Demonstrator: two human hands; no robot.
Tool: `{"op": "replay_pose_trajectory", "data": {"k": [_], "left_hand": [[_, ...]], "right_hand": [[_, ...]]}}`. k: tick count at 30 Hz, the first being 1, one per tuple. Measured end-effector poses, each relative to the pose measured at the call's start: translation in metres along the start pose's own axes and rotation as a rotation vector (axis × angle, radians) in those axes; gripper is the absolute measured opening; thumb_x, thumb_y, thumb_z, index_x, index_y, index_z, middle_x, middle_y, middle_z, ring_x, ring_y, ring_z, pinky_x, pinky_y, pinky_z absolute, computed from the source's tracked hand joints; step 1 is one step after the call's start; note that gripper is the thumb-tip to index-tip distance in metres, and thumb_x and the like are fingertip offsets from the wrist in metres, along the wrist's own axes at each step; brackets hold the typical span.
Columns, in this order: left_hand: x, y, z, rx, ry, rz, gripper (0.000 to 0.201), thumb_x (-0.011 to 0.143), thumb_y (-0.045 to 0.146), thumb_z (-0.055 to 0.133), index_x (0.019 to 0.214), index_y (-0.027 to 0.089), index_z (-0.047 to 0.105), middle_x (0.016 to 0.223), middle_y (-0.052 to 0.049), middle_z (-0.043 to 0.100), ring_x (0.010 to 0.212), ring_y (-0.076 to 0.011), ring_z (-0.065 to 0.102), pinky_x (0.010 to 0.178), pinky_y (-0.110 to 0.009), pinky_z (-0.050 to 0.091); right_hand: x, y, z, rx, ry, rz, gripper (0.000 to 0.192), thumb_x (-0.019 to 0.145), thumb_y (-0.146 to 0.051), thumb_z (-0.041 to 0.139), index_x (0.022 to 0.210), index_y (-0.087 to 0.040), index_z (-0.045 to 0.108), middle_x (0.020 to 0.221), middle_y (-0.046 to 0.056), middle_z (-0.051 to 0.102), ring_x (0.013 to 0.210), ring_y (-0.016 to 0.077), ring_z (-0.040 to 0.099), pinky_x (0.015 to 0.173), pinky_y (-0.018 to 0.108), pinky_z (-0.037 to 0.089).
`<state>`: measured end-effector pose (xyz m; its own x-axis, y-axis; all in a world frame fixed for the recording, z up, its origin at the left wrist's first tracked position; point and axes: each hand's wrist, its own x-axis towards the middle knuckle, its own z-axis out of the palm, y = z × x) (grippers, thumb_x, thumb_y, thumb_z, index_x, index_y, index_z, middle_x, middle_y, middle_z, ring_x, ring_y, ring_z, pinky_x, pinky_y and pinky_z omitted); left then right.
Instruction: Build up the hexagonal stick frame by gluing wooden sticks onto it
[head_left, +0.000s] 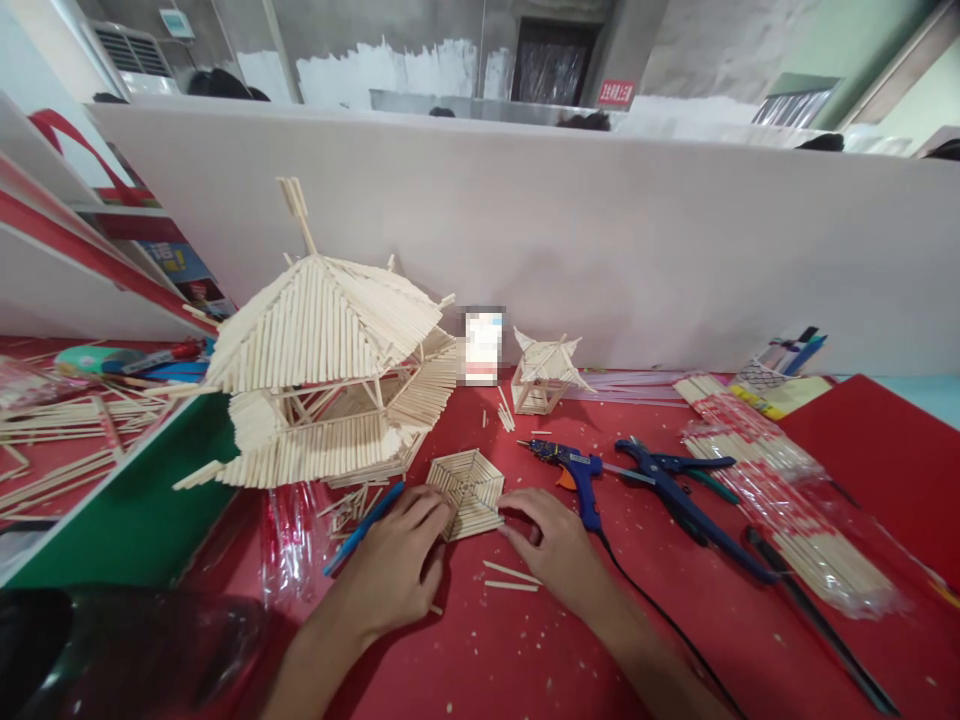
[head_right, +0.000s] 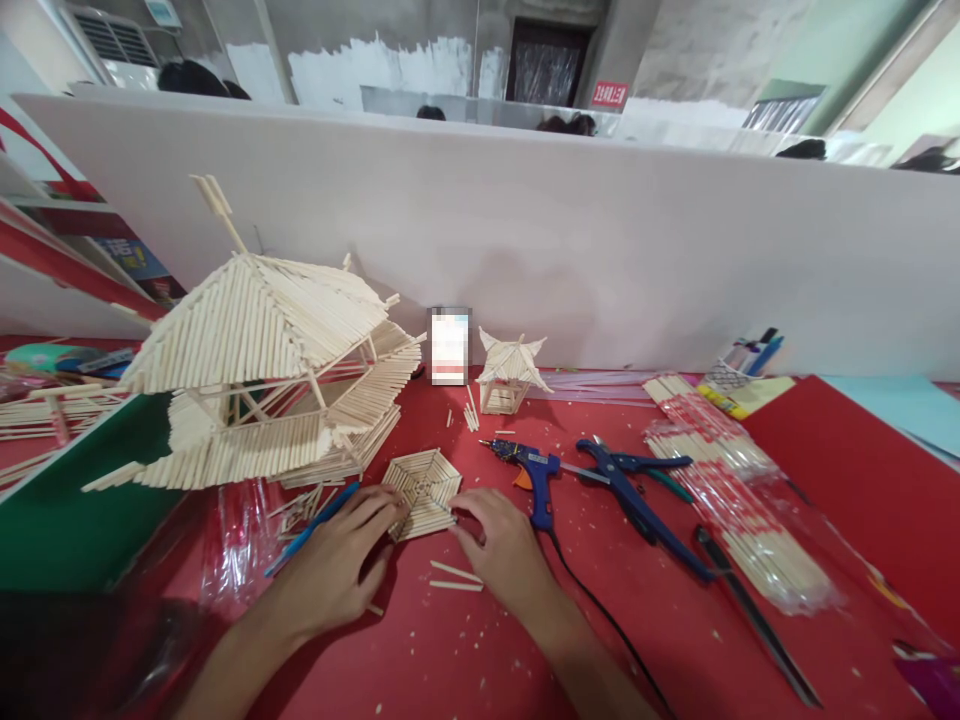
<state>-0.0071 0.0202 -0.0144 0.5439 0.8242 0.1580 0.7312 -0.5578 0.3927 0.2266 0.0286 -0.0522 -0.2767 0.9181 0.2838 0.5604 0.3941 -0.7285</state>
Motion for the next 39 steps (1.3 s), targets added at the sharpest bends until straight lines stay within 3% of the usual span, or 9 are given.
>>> {"op": "replay_pose_trajectory", "data": {"k": [5, 20, 28, 34, 39], "left_hand": [[0.001, -0.003, 0.005, 0.003, 0.038, 0.006, 0.031, 0.087, 0.011, 0.049, 0.114, 0.022, 0.059, 0.117, -0.007, 0.064, 0.116, -0.0245, 0.054, 0.099, -0.042, 0.05], [0.003, -0.01, 0.01, 0.023, 0.026, 0.015, 0.028, 0.085, 0.013, 0.052, 0.111, 0.021, 0.06, 0.115, -0.007, 0.065, 0.117, -0.0248, 0.054, 0.097, -0.04, 0.052], [0.003, -0.01, 0.012, 0.046, 0.056, 0.028, 0.028, 0.09, 0.017, 0.053, 0.118, 0.021, 0.058, 0.116, -0.007, 0.066, 0.117, -0.0245, 0.055, 0.098, -0.039, 0.052], [0.004, -0.012, 0.014, 0.043, 0.083, 0.038, 0.023, 0.09, 0.017, 0.054, 0.112, 0.02, 0.06, 0.112, -0.007, 0.067, 0.114, -0.0242, 0.056, 0.096, -0.038, 0.053], [0.004, -0.012, 0.014, 0.049, 0.101, 0.053, 0.023, 0.089, 0.017, 0.054, 0.111, 0.019, 0.06, 0.11, -0.007, 0.067, 0.113, -0.0248, 0.057, 0.094, -0.039, 0.054]], "right_hand": [[0.0, -0.001, 0.001, -0.007, 0.009, -0.051, 0.027, 0.084, -0.013, 0.065, 0.108, -0.023, 0.07, 0.12, 0.009, 0.07, 0.112, 0.0248, 0.065, 0.099, 0.042, 0.052], [0.001, 0.005, 0.004, 0.025, 0.005, -0.072, 0.027, 0.085, -0.013, 0.064, 0.108, -0.024, 0.072, 0.108, 0.007, 0.075, 0.106, 0.0235, 0.068, 0.095, 0.037, 0.056], [0.005, 0.0, 0.001, 0.082, -0.012, 0.099, 0.027, 0.08, -0.014, 0.069, 0.105, -0.025, 0.074, 0.109, 0.006, 0.076, 0.104, 0.0251, 0.07, 0.096, 0.041, 0.055], [0.01, -0.001, -0.006, 0.171, -0.063, 0.266, 0.03, 0.076, -0.013, 0.071, 0.104, -0.025, 0.075, 0.108, 0.003, 0.076, 0.095, 0.0231, 0.071, 0.078, 0.033, 0.059], [0.011, -0.002, -0.007, 0.214, -0.087, 0.326, 0.03, 0.078, -0.014, 0.071, 0.105, -0.025, 0.075, 0.11, 0.003, 0.076, 0.095, 0.0229, 0.07, 0.077, 0.032, 0.056]]}}
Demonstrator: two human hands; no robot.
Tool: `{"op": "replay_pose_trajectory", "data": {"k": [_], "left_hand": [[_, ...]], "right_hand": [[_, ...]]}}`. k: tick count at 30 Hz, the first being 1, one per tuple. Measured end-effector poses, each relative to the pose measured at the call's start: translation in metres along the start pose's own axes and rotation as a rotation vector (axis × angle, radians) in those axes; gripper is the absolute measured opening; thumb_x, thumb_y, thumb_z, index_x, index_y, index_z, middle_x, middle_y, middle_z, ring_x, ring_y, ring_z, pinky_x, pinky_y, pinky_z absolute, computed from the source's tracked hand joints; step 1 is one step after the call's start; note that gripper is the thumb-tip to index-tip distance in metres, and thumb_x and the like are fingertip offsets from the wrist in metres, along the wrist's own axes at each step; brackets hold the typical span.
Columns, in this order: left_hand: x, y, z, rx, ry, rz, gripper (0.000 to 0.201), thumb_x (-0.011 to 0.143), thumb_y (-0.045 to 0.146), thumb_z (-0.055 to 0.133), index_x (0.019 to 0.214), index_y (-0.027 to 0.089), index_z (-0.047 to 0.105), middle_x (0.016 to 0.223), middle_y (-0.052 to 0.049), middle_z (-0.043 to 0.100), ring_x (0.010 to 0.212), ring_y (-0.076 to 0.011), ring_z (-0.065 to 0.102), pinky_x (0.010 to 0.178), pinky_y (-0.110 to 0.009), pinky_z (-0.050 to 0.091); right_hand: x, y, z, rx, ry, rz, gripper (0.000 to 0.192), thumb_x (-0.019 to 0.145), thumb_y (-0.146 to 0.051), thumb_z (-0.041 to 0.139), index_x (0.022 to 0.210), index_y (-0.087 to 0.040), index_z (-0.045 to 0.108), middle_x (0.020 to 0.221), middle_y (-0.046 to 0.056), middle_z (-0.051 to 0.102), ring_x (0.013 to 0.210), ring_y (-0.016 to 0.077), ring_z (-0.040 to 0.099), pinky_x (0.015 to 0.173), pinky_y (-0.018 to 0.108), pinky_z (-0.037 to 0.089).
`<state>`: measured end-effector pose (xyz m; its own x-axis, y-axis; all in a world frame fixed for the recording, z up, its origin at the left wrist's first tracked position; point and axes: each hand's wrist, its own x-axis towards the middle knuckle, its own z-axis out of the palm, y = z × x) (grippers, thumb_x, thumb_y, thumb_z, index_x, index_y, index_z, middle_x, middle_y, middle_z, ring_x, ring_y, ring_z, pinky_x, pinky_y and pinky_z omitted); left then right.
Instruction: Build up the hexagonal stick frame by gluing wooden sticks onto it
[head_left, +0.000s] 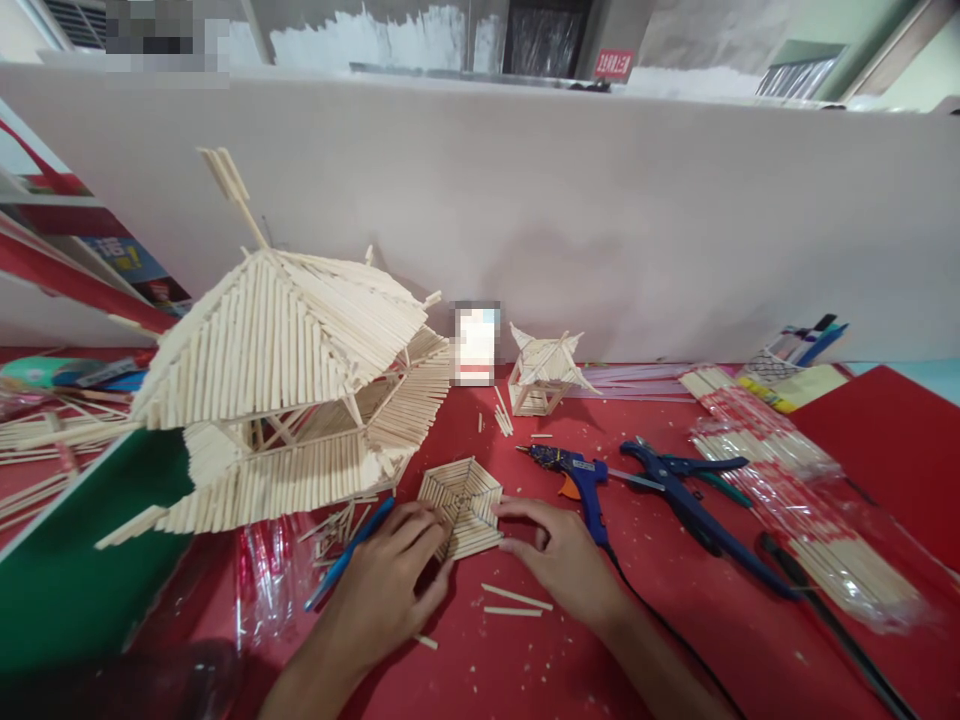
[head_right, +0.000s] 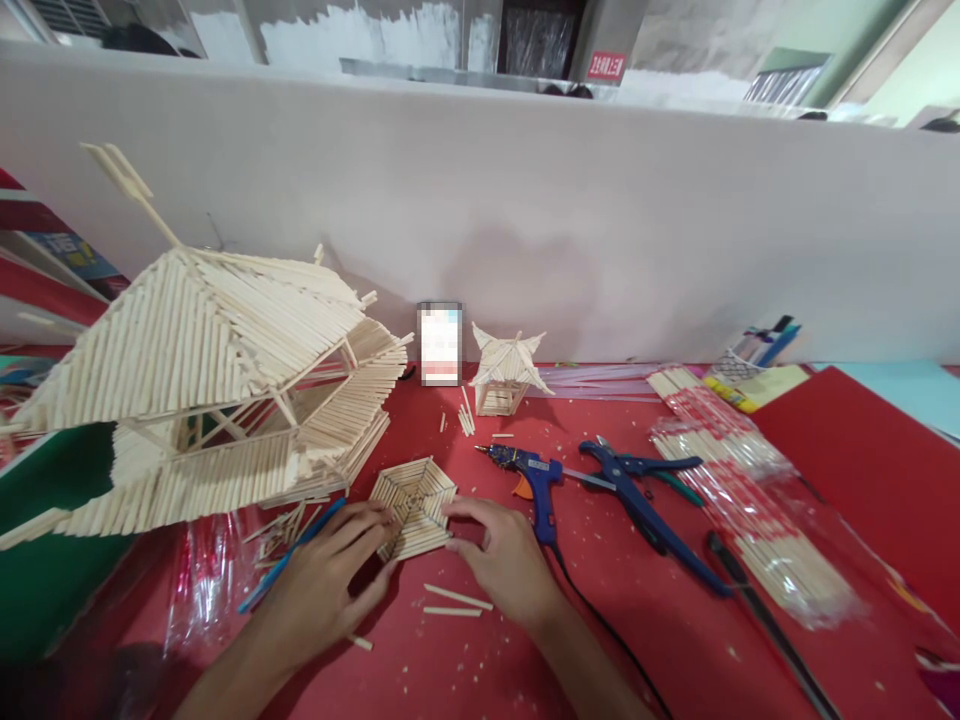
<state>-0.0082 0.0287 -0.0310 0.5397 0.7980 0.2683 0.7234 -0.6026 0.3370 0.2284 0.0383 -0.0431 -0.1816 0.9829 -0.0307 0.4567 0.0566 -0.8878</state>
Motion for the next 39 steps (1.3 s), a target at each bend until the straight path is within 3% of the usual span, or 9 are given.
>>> {"op": "replay_pose_trajectory", "data": {"k": [11, 19, 24, 30, 39], "left_hand": [[0.0, -0.001, -0.002, 0.004, -0.004, 0.014, 0.023, 0.089, 0.017, 0.053, 0.111, 0.019, 0.06, 0.111, -0.008, 0.067, 0.112, -0.0249, 0.058, 0.093, -0.04, 0.054], [-0.009, -0.004, -0.011, 0.009, -0.1, 0.02, 0.056, 0.081, 0.008, 0.05, 0.135, 0.022, 0.05, 0.133, -0.008, 0.059, 0.126, -0.0253, 0.051, 0.104, -0.041, 0.049], [-0.008, 0.0, -0.003, 0.042, -0.015, 0.002, 0.039, 0.089, 0.016, 0.052, 0.127, 0.02, 0.056, 0.127, -0.009, 0.063, 0.122, -0.0247, 0.055, 0.101, -0.04, 0.052], [-0.005, 0.003, 0.008, 0.048, 0.095, -0.015, 0.033, 0.086, 0.014, 0.053, 0.117, 0.02, 0.061, 0.115, -0.008, 0.068, 0.115, -0.0242, 0.06, 0.096, -0.038, 0.054], [-0.002, 0.007, 0.003, 0.014, 0.04, -0.036, 0.023, 0.085, 0.015, 0.053, 0.106, 0.02, 0.062, 0.109, -0.008, 0.067, 0.111, -0.0247, 0.058, 0.096, -0.039, 0.052]], "right_hand": [[-0.001, 0.002, 0.001, -0.033, 0.002, -0.064, 0.029, 0.08, -0.015, 0.069, 0.107, -0.023, 0.074, 0.112, 0.004, 0.075, 0.1, 0.0238, 0.069, 0.082, 0.034, 0.057], [-0.002, 0.008, -0.001, -0.052, -0.022, -0.181, 0.04, 0.077, -0.009, 0.07, 0.115, -0.023, 0.069, 0.118, 0.006, 0.072, 0.106, 0.0237, 0.067, 0.096, 0.039, 0.053], [0.0, 0.007, 0.006, -0.133, 0.026, -0.326, 0.036, 0.077, -0.011, 0.073, 0.111, -0.022, 0.068, 0.111, 0.007, 0.073, 0.106, 0.0242, 0.066, 0.096, 0.039, 0.052], [-0.002, 0.005, 0.012, -0.195, 0.069, -0.375, 0.028, 0.082, -0.012, 0.071, 0.107, -0.023, 0.067, 0.108, 0.007, 0.072, 0.103, 0.0236, 0.065, 0.093, 0.038, 0.052], [0.0, 0.007, 0.013, -0.218, 0.067, -0.406, 0.021, 0.081, -0.013, 0.07, 0.1, -0.022, 0.067, 0.101, 0.006, 0.072, 0.097, 0.0241, 0.063, 0.087, 0.038, 0.052]]}}
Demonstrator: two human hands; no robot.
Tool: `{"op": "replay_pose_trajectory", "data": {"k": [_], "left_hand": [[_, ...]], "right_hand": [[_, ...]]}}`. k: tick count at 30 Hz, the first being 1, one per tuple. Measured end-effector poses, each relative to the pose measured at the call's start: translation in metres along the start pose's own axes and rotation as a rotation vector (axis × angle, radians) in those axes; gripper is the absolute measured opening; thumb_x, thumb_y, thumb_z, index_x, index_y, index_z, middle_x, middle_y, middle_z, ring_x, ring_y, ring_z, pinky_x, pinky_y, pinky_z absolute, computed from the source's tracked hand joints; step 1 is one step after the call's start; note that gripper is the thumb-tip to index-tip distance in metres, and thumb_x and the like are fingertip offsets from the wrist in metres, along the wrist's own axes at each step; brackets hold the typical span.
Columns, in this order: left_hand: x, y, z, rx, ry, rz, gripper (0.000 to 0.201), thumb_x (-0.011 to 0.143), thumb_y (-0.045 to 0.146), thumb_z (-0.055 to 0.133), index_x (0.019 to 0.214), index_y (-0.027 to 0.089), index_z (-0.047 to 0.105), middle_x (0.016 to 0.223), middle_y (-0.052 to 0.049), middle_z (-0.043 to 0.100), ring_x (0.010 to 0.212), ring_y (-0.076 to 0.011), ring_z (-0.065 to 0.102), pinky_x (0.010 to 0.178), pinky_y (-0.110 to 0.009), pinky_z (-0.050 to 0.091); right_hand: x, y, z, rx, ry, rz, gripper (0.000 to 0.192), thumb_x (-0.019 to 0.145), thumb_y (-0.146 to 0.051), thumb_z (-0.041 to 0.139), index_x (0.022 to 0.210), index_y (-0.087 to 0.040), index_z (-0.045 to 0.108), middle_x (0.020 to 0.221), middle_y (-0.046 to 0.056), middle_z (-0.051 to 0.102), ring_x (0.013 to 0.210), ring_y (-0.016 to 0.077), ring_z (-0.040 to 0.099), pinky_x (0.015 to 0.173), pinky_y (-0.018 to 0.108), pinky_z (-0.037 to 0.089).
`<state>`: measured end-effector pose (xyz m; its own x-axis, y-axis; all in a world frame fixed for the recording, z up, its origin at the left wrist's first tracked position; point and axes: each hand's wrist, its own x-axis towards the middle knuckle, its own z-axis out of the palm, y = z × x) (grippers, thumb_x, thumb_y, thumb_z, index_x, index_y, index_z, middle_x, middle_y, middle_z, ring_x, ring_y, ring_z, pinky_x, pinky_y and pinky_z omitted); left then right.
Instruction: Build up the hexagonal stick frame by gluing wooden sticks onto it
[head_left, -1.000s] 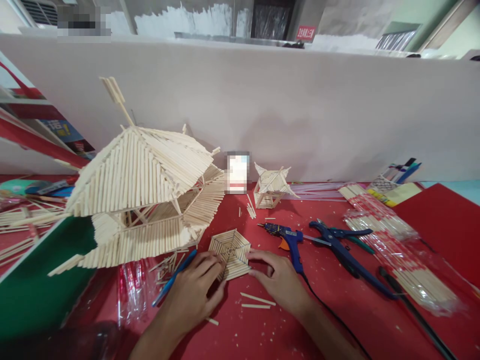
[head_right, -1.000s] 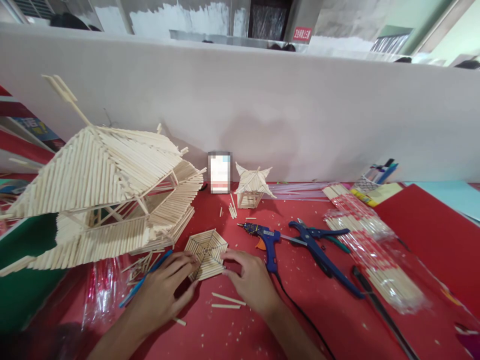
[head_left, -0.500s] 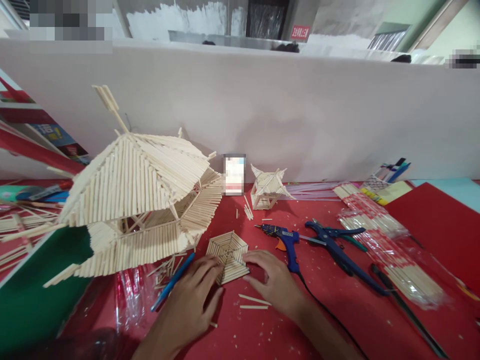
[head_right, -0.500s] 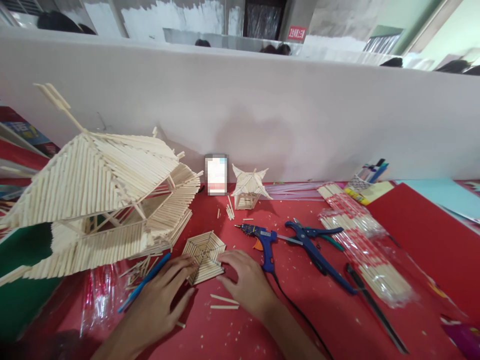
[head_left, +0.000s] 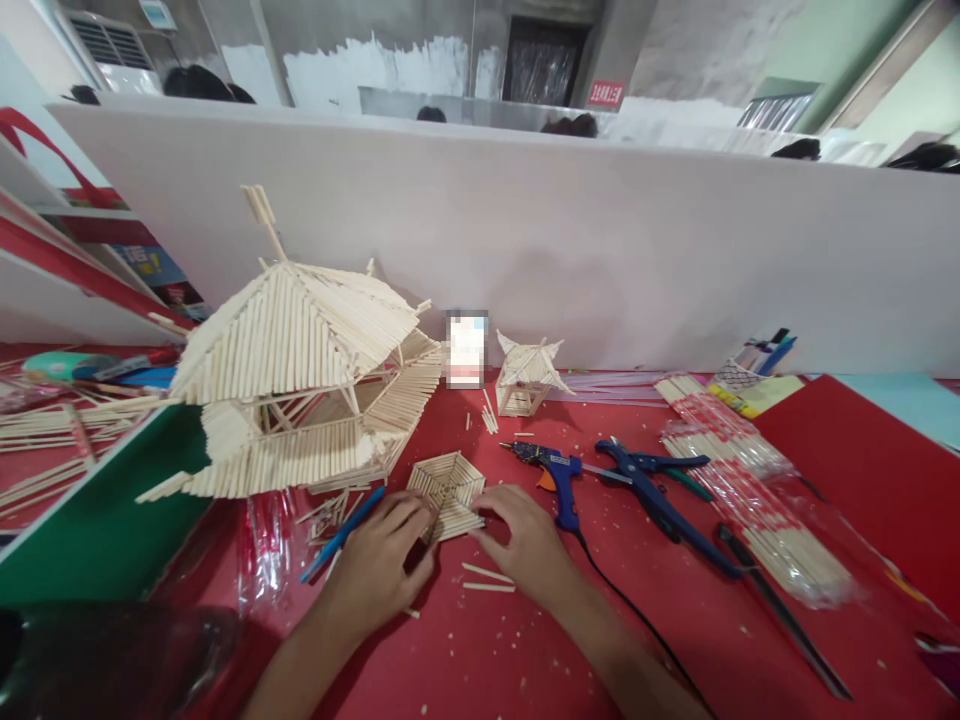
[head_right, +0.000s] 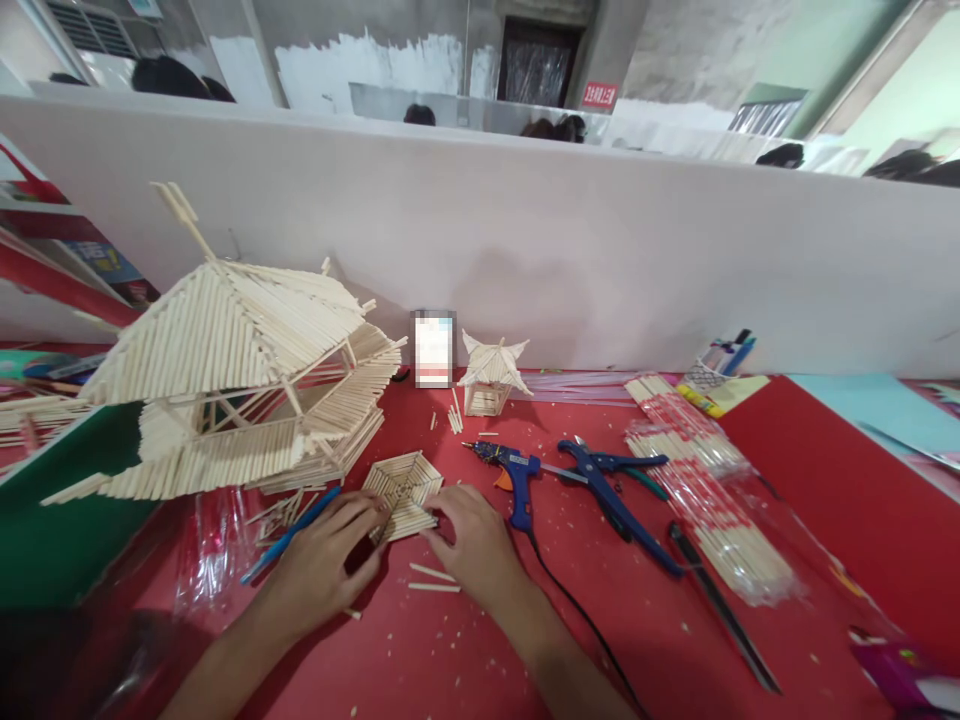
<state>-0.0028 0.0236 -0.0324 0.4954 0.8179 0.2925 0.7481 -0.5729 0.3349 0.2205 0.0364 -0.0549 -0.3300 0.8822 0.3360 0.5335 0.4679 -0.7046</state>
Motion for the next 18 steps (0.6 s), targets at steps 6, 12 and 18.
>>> {"op": "replay_pose_trajectory", "data": {"k": [6, 12, 18], "left_hand": [[-0.004, -0.007, -0.015, -0.014, -0.083, 0.077, 0.027, 0.095, 0.02, 0.046, 0.117, 0.022, 0.061, 0.124, -0.007, 0.064, 0.117, -0.0222, 0.059, 0.1, -0.039, 0.05], [-0.01, -0.018, -0.011, 0.045, -0.028, 0.115, 0.039, 0.098, 0.015, 0.038, 0.134, 0.022, 0.051, 0.139, -0.007, 0.056, 0.128, -0.0203, 0.053, 0.106, -0.038, 0.046], [-0.008, -0.01, -0.016, 0.028, 0.052, 0.101, 0.03, 0.096, 0.011, 0.04, 0.116, 0.021, 0.06, 0.11, -0.006, 0.067, 0.101, -0.0196, 0.063, 0.089, -0.033, 0.051]], "right_hand": [[-0.004, -0.006, -0.024, 0.093, 0.055, 0.048, 0.014, 0.086, -0.022, 0.068, 0.099, -0.02, 0.065, 0.102, 0.007, 0.069, 0.093, 0.0202, 0.064, 0.081, 0.032, 0.052], [-0.026, -0.032, -0.053, -0.243, -0.317, 0.017, 0.007, 0.086, -0.016, 0.068, 0.084, -0.022, 0.065, 0.085, 0.001, 0.067, 0.08, 0.0178, 0.062, 0.07, 0.027, 0.045], [-0.031, -0.037, -0.039, -0.448, -0.329, 0.006, 0.008, 0.09, -0.012, 0.062, 0.089, -0.02, 0.061, 0.09, 0.003, 0.067, 0.08, 0.019, 0.061, 0.061, 0.026, 0.04]]}}
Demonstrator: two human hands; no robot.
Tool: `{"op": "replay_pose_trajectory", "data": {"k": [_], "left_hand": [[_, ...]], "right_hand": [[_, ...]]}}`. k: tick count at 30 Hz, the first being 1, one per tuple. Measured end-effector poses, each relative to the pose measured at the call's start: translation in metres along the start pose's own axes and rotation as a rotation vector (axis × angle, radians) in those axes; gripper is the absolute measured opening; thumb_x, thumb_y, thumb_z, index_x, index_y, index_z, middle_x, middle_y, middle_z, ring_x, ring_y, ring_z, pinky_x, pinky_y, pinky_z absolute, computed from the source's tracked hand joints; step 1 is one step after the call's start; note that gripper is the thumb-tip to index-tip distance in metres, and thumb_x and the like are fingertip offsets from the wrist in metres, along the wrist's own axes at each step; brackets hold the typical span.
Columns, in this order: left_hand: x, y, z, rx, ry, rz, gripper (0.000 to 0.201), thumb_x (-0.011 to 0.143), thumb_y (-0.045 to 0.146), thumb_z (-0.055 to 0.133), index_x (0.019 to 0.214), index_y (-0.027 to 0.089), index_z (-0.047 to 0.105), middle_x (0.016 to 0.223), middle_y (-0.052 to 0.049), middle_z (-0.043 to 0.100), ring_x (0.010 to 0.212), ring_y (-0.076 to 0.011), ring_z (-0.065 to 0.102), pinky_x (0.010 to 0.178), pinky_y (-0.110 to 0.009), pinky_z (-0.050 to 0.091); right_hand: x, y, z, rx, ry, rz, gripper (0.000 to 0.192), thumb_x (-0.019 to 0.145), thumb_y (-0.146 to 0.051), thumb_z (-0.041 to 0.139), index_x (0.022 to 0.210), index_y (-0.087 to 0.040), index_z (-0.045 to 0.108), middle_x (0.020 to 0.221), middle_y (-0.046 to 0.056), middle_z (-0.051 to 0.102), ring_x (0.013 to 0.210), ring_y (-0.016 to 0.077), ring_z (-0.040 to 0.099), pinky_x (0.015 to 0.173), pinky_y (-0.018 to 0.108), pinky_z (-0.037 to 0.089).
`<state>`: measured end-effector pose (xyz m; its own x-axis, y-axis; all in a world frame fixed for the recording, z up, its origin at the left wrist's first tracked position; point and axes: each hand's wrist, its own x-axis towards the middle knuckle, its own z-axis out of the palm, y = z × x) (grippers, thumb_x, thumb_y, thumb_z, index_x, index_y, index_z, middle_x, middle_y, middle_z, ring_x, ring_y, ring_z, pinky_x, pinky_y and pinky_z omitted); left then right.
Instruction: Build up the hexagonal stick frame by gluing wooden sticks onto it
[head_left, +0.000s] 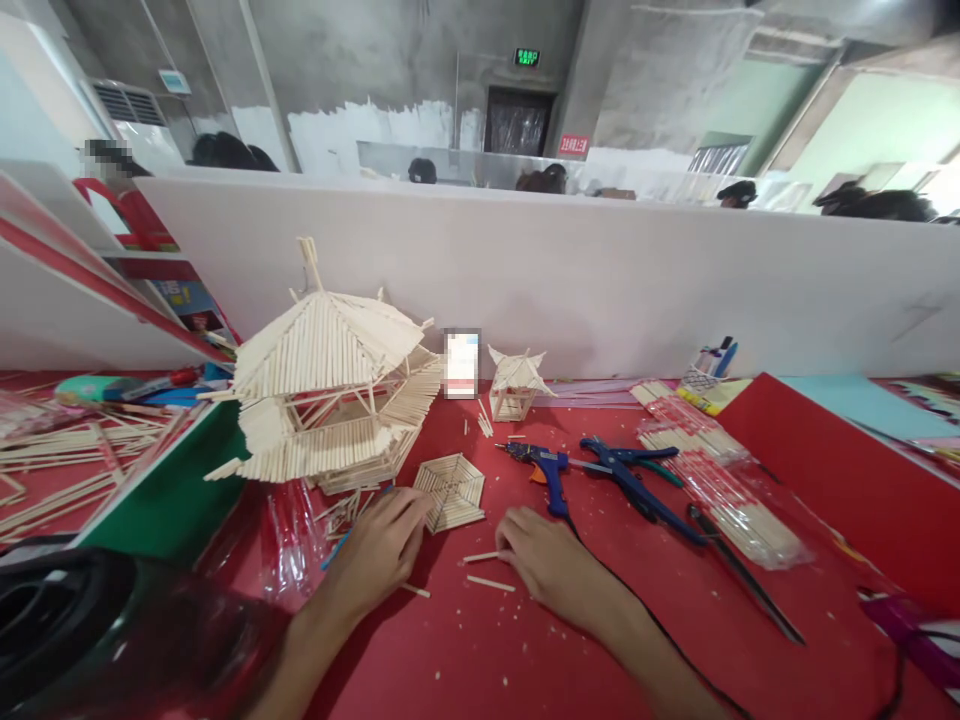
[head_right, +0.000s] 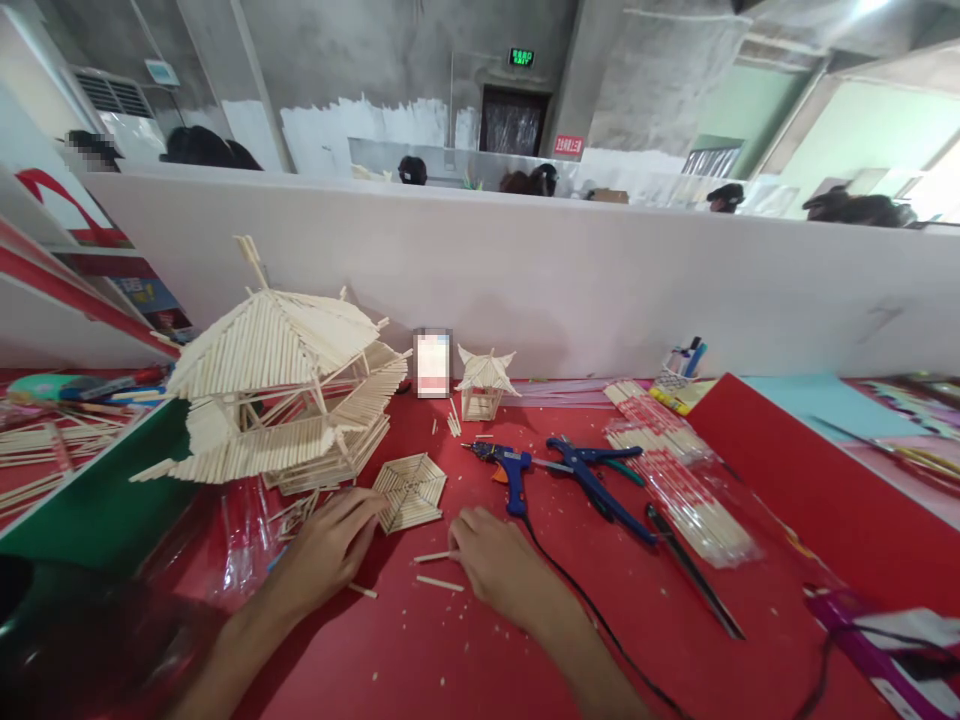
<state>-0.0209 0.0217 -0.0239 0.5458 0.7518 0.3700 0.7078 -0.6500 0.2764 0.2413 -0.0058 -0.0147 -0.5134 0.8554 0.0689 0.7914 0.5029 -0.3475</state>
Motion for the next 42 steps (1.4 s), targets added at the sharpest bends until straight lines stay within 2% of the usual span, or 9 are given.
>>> {"op": "replay_pose_trajectory", "data": {"k": [2, 5, 9, 16, 22, 27, 35, 39, 42], "left_hand": [[0.001, 0.006, -0.004, -0.02, 0.018, 0.006, 0.024, 0.098, 0.017, 0.042, 0.112, 0.021, 0.061, 0.101, -0.006, 0.068, 0.094, -0.0193, 0.063, 0.084, -0.032, 0.051], [0.002, 0.015, -0.005, -0.066, 0.008, 0.031, 0.02, 0.098, 0.025, 0.048, 0.113, 0.021, 0.061, 0.102, -0.006, 0.069, 0.094, -0.0198, 0.063, 0.086, -0.032, 0.05], [0.002, 0.022, 0.001, -0.122, -0.031, 0.002, 0.02, 0.1, 0.026, 0.044, 0.094, 0.022, 0.063, 0.084, -0.002, 0.068, 0.078, -0.0166, 0.062, 0.072, -0.027, 0.049], [0.005, 0.024, 0.0, -0.124, 0.038, 0.004, 0.021, 0.1, 0.026, 0.045, 0.089, 0.021, 0.062, 0.081, -0.002, 0.066, 0.076, -0.0158, 0.062, 0.07, -0.026, 0.047], [0.004, 0.017, 0.0, -0.002, 0.049, 0.065, 0.021, 0.1, 0.023, 0.045, 0.088, 0.02, 0.062, 0.079, -0.002, 0.065, 0.074, -0.016, 0.06, 0.071, -0.028, 0.045], [0.001, 0.013, -0.001, 0.086, -0.008, 0.115, 0.022, 0.1, 0.02, 0.044, 0.086, 0.02, 0.061, 0.077, -0.002, 0.062, 0.07, -0.0168, 0.056, 0.068, -0.029, 0.042], [0.002, 0.012, -0.002, 0.088, -0.071, 0.146, 0.022, 0.098, 0.019, 0.044, 0.082, 0.02, 0.059, 0.073, -0.001, 0.061, 0.068, -0.0167, 0.057, 0.067, -0.03, 0.043], [0.001, 0.009, -0.006, 0.102, -0.123, 0.06, 0.014, 0.096, 0.02, 0.046, 0.091, 0.022, 0.059, 0.082, -0.003, 0.064, 0.076, -0.0198, 0.06, 0.07, -0.032, 0.046], [0.0, 0.007, -0.008, 0.138, -0.113, -0.048, 0.016, 0.093, 0.019, 0.046, 0.101, 0.022, 0.059, 0.095, -0.006, 0.065, 0.086, -0.0234, 0.062, 0.072, -0.034, 0.048]], "right_hand": [[0.004, 0.003, 0.008, 0.027, 0.053, 0.005, 0.009, 0.092, -0.012, 0.061, 0.089, -0.021, 0.06, 0.086, 0.001, 0.066, 0.076, 0.0179, 0.06, 0.061, 0.026, 0.04], [0.008, 0.008, 0.019, 0.143, 0.193, -0.039, 0.01, 0.095, -0.014, 0.057, 0.088, -0.021, 0.06, 0.083, 0.001, 0.065, 0.076, 0.0169, 0.06, 0.067, 0.027, 0.044], [0.007, 0.006, 0.023, 0.288, 0.327, -0.115, 0.018, 0.1, -0.018, 0.048, 0.091, -0.02, 0.063, 0.087, 0.003, 0.065, 0.082, 0.0177, 0.06, 0.075, 0.029, 0.049], [0.012, 0.001, 0.022, 0.427, 0.386, -0.103, 0.024, 0.102, -0.022, 0.045, 0.091, -0.022, 0.067, 0.088, 0.005, 0.067, 0.083, 0.0179, 0.063, 0.076, 0.031, 0.053], [0.018, 0.005, 0.026, 0.48, 0.497, -0.024, 0.017, 0.098, -0.026, 0.053, 0.088, -0.022, 0.067, 0.085, 0.004, 0.07, 0.08, 0.0182, 0.066, 0.075, 0.03, 0.053], [0.019, 0.006, 0.027, 0.481, 0.514, 0.035, 0.018, 0.096, -0.028, 0.056, 0.085, -0.021, 0.067, 0.08, 0.004, 0.07, 0.076, 0.0183, 0.067, 0.072, 0.029, 0.053], [0.021, 0.01, 0.038, 0.381, 0.464, -0.02, 0.024, 0.099, -0.025, 0.051, 0.085, -0.022, 0.071, 0.078, 0.004, 0.068, 0.075, 0.0184, 0.064, 0.068, 0.029, 0.052], [0.023, 0.013, 0.041, 0.333, 0.403, -0.042, 0.025, 0.099, -0.02, 0.048, 0.085, -0.021, 0.068, 0.079, 0.005, 0.067, 0.075, 0.019, 0.062, 0.068, 0.03, 0.051], [0.025, 0.014, 0.042, 0.312, 0.386, -0.038, 0.025, 0.099, -0.018, 0.047, 0.083, -0.021, 0.066, 0.079, 0.004, 0.065, 0.074, 0.0193, 0.061, 0.068, 0.031, 0.05]]}}
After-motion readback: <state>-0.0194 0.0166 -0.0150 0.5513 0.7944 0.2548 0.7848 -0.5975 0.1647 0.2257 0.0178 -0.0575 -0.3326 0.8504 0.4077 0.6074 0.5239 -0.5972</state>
